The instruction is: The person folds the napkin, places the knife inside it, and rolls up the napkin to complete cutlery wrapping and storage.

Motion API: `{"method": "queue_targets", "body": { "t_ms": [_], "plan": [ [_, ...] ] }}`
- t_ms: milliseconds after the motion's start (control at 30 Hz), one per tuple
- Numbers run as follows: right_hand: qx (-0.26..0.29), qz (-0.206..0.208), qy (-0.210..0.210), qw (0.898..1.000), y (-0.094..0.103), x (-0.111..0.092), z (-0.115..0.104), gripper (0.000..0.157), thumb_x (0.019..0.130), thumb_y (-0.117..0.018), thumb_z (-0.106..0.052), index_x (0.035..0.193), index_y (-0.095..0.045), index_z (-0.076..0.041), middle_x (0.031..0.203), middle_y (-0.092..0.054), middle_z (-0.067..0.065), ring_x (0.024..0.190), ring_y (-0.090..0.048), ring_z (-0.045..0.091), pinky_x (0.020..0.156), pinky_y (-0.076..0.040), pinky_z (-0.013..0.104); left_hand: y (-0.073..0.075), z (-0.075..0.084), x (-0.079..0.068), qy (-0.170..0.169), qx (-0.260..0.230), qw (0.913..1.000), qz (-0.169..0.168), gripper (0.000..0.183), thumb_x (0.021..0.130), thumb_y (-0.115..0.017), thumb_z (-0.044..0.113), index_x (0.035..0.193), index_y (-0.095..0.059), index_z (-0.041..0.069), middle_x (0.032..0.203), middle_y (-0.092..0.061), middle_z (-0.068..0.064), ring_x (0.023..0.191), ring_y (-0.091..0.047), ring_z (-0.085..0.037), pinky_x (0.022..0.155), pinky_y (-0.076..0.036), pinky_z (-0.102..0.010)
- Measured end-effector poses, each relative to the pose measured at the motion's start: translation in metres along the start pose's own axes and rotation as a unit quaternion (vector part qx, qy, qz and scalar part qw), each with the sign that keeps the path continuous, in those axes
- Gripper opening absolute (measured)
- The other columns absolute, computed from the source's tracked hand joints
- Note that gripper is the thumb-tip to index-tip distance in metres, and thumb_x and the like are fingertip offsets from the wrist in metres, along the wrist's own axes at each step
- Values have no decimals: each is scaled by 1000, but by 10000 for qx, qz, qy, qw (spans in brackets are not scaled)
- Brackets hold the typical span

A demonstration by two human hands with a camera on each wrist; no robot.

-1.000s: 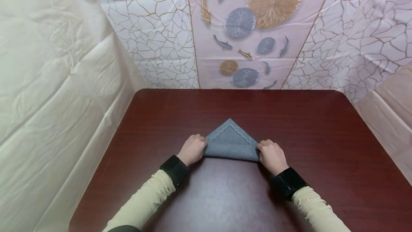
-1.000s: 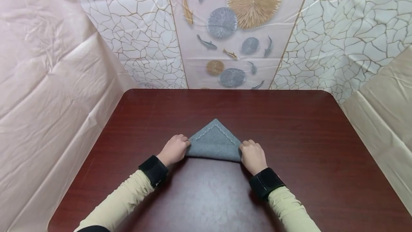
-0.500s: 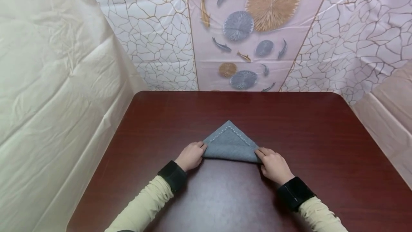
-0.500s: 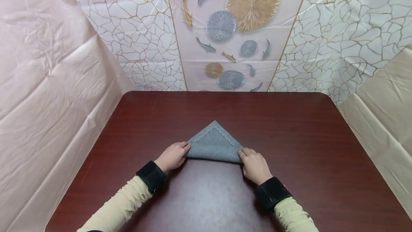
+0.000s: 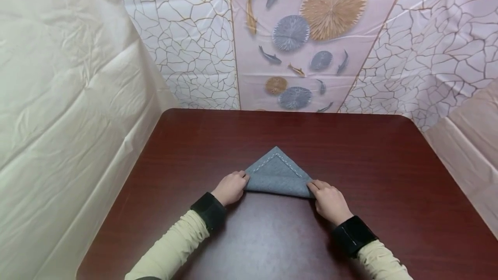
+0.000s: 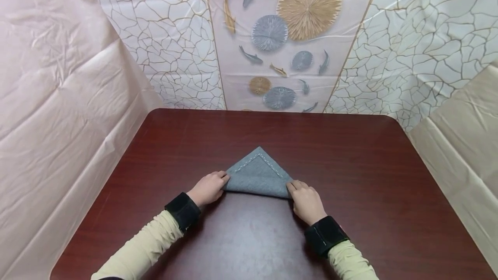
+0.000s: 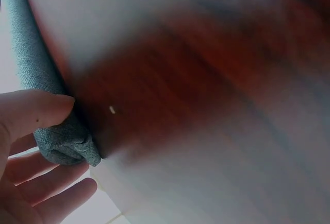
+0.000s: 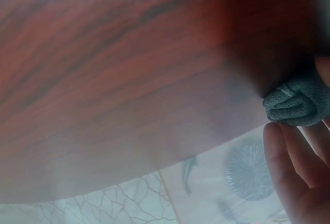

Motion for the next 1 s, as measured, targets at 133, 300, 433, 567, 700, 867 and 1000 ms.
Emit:
{"method": "queue_targets", "body": {
  "t_ms": [133, 300, 433, 567, 700, 867, 1000],
  "plan": [
    [2, 89, 16, 10000, -1, 0, 0, 42, 60, -57, 12, 101, -63, 6, 97, -61, 15, 89, -59, 32, 68, -49, 41, 0, 0, 1, 26, -7, 10000, 66, 23, 74, -62, 0, 97, -63, 2, 87, -58, -9, 76, -58, -23, 66, -48, -32],
    [-1, 107, -14, 9999, -2, 0, -1, 40, 60, -58, 12, 100, -63, 5, 95, -61, 15, 87, -60, 32, 68, -49, 41, 0, 0, 1, 90, 35, 9999, 69, 23, 73, -63, 1, 96, -63, 2, 87, -58, -9, 75, -58, -23, 65, -49, -32],
    [-18, 139, -5, 9999, -2, 0, 0, 40, 61, -58, 12, 100, -63, 5, 95, -61, 15, 86, -60, 32, 68, -49, 41, 0, 0, 1, 98, 52, 9999, 86, 25, 73, -62, 1, 98, -63, 2, 88, -59, -9, 76, -58, -23, 66, -49, -32],
    [66, 12, -79, 9999, -1, -3, 1, 40, 63, -58, 10, 102, -63, 5, 98, -62, 15, 89, -59, 31, 69, -49, 41, 1, -1, -2, -15, -110, 9999, 84, 27, 73, -62, 5, 100, -63, 2, 88, -59, -9, 77, -57, -23, 67, -48, -32],
    [464, -264, -311, 9981, 5, -8, 3, 38, 69, -60, 8, 106, -63, 2, 100, -63, 14, 91, -60, 30, 70, -48, 43, 5, -6, -6, -93, -762, 9970, -102, 29, 76, -60, 8, 104, -64, 1, 91, -60, -9, 82, -59, -24, 72, -48, -35],
    [1297, -707, -654, 9869, 15, -8, 10, 32, 77, -61, 4, 109, -61, 1, 103, -63, 14, 92, -60, 29, 74, -47, 44, 9, -17, -8, -21, -1973, 9799, -306, 28, 81, -54, 7, 106, -63, 0, 93, -64, -8, 79, -59, -18, 71, -47, -31],
    [1877, -952, -805, 9743, 19, -7, 16, 28, 81, -59, 3, 109, -59, 1, 101, -62, 13, 85, -60, 22, 70, -47, 39, 7, -24, -10, 189, -2876, 9561, -523, 24, 83, -49, 6, 104, -58, -1, 68, -52, 1, 56, -43, -10, 57, -38, -24]
  ]
}}
Point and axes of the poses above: each hand's wrist, its own x-axis towards the middle knuckle, its own y-axis out of the back of the hand, z = x × y, the point moved 4 cm from there along x, towards the middle knuckle
